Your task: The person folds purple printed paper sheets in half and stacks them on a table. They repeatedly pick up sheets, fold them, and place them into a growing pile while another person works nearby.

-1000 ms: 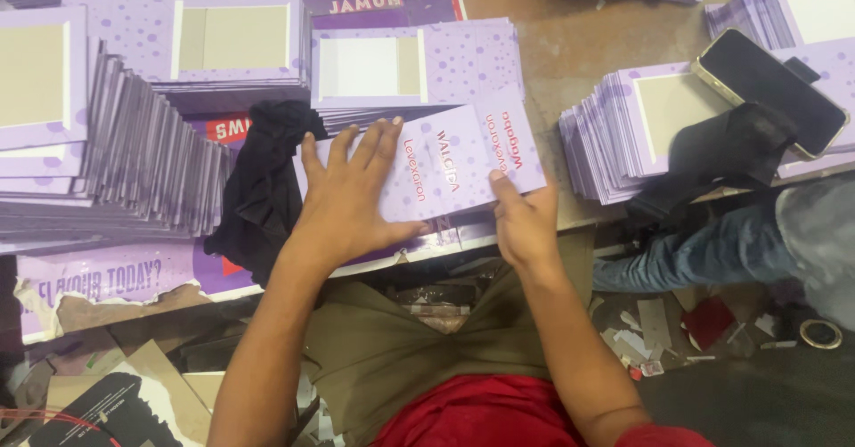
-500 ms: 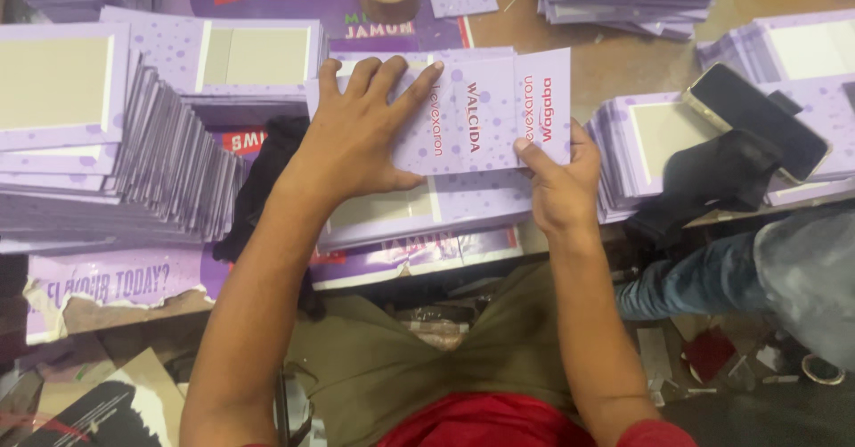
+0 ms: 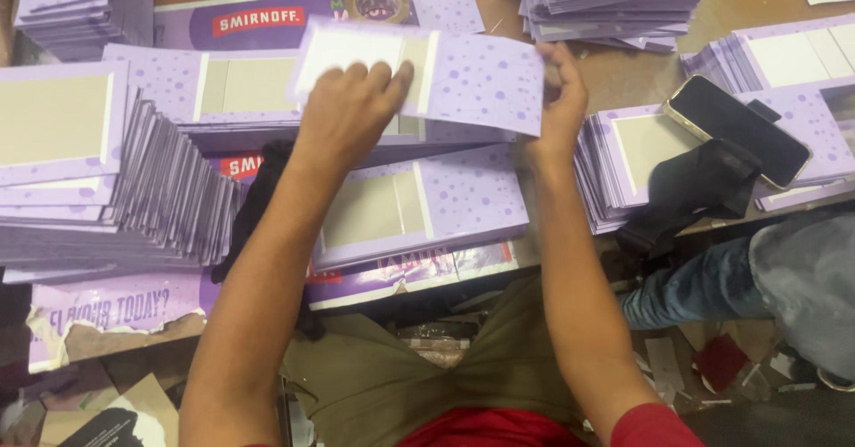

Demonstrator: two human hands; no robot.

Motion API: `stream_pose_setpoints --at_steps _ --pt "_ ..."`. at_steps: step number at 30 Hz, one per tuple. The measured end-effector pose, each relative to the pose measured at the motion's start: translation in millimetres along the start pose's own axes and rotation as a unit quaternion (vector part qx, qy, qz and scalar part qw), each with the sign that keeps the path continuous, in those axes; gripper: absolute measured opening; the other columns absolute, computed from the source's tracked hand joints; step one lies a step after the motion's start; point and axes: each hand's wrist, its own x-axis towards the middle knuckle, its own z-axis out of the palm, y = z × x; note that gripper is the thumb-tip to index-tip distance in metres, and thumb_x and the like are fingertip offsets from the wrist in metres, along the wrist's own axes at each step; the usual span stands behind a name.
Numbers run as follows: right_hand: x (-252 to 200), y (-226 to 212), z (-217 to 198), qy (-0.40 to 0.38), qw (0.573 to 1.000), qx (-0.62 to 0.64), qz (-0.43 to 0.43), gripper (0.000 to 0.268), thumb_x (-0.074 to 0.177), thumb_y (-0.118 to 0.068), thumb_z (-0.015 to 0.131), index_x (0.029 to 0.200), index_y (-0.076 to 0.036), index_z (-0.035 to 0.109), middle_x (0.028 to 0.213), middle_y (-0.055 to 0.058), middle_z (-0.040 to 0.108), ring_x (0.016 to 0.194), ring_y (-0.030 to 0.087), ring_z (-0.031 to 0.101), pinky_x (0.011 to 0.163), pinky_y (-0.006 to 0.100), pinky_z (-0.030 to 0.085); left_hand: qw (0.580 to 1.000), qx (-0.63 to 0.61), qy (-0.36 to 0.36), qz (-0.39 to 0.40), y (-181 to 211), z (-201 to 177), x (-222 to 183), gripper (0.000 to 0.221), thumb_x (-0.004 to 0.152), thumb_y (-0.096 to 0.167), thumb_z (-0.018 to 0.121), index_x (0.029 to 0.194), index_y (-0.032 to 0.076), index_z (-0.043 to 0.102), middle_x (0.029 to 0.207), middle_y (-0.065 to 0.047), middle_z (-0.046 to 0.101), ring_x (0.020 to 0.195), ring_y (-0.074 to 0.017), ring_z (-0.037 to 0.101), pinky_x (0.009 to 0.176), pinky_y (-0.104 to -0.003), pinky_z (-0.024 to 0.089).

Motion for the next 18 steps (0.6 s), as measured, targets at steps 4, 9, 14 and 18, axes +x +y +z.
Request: stream_pose_setpoints --at_steps 4,9,14,18 --pt "15 17 -16 -0.007 0.971 0.136 0.197 0.037 0.100 -0.015 0.054 0.132 0.004 0.055 0.117 0.021 0.069 0.097 0.023 0.072 0.084 0.032 0.061 0.997 -0.022 -0.072 -0.008 10 31 -16 0.045 0.089 0.009 0.062 0.134 0.004 0.064 0.095 -0.005 0.064 0.077 -0.0219 0.068 0.058 -0.037 0.053" --pt "7 45 -28 -0.053 0.992 -0.070 0.096 0.043 0.087 0.007 0.073 0.127 0.007 0.058 0.117 0.018 0.072 0.100 0.018 0.073 0.087 0.027 0.060 0.989 -0.079 -0.117 0.031 17 49 -19 0.054 0.079 0.008 0.061 0.133 0.004 0.061 0.098 -0.008 0.066 0.084 -0.0252 0.069 0.063 -0.039 0.055" --pt "5 62 -30 -0.045 0.916 -0.398 -0.037 0.034 0.081 0.002 0.084 0.112 0.005 0.071 0.104 0.014 0.075 0.088 0.016 0.071 0.079 0.026 0.057 0.969 -0.183 -0.162 -0.027 7 45 -21 0.054 0.083 0.010 0.068 0.137 0.009 0.063 0.102 -0.012 0.067 0.095 -0.0310 0.067 0.079 -0.046 0.052" --pt "3 68 -27 -0.054 0.933 -0.356 -0.023 0.036 0.077 -0.002 0.083 0.112 0.004 0.073 0.098 0.013 0.075 0.084 0.017 0.070 0.075 0.029 0.058 0.916 -0.279 -0.277 -0.074 -12 39 -14 0.067 0.069 0.036 0.084 0.131 0.017 0.069 0.112 -0.017 0.066 0.111 -0.0397 0.060 0.089 -0.055 0.042"
